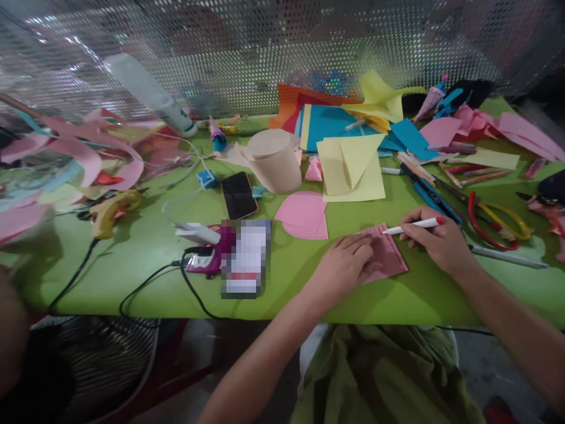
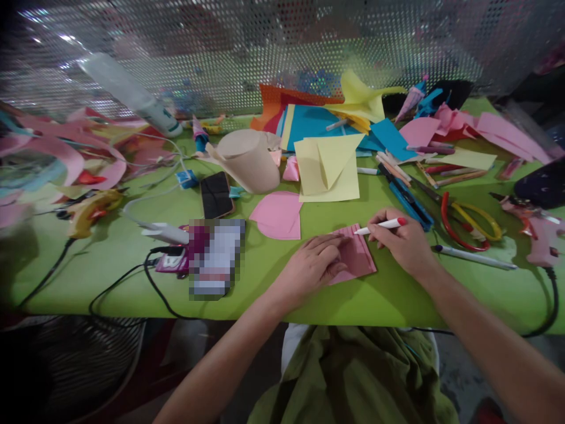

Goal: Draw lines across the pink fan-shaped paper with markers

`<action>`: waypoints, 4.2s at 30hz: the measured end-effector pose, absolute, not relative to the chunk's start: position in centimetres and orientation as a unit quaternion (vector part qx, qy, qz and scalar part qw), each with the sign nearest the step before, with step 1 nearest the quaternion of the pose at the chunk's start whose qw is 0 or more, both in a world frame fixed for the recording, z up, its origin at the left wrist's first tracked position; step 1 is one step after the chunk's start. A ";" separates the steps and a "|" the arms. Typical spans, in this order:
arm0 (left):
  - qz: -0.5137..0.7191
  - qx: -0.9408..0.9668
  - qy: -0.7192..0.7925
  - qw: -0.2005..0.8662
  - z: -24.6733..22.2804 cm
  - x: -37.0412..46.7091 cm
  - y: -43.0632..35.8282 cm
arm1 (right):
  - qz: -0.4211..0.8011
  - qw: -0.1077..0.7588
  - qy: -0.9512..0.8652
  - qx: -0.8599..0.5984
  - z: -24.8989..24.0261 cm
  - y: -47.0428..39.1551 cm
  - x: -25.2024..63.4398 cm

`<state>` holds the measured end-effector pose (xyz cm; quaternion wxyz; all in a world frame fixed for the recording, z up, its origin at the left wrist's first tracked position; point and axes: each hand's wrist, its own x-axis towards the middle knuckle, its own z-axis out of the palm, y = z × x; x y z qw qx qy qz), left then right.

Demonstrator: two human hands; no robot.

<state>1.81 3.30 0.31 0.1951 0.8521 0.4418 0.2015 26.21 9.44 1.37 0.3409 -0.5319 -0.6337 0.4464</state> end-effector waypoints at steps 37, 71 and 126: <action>0.209 0.838 0.457 0.214 0.4 1.8 3.3 | 0.460 0.321 -0.640 -0.526 1.1 8.7 27.1; 0.199 0.836 0.458 0.226 1.0 1.8 3.3 | 0.525 0.284 -0.640 -0.483 1.8 8.0 27.8; 0.208 0.834 0.464 0.214 0.7 1.6 3.4 | 0.447 0.301 -0.678 -0.500 1.3 9.2 26.1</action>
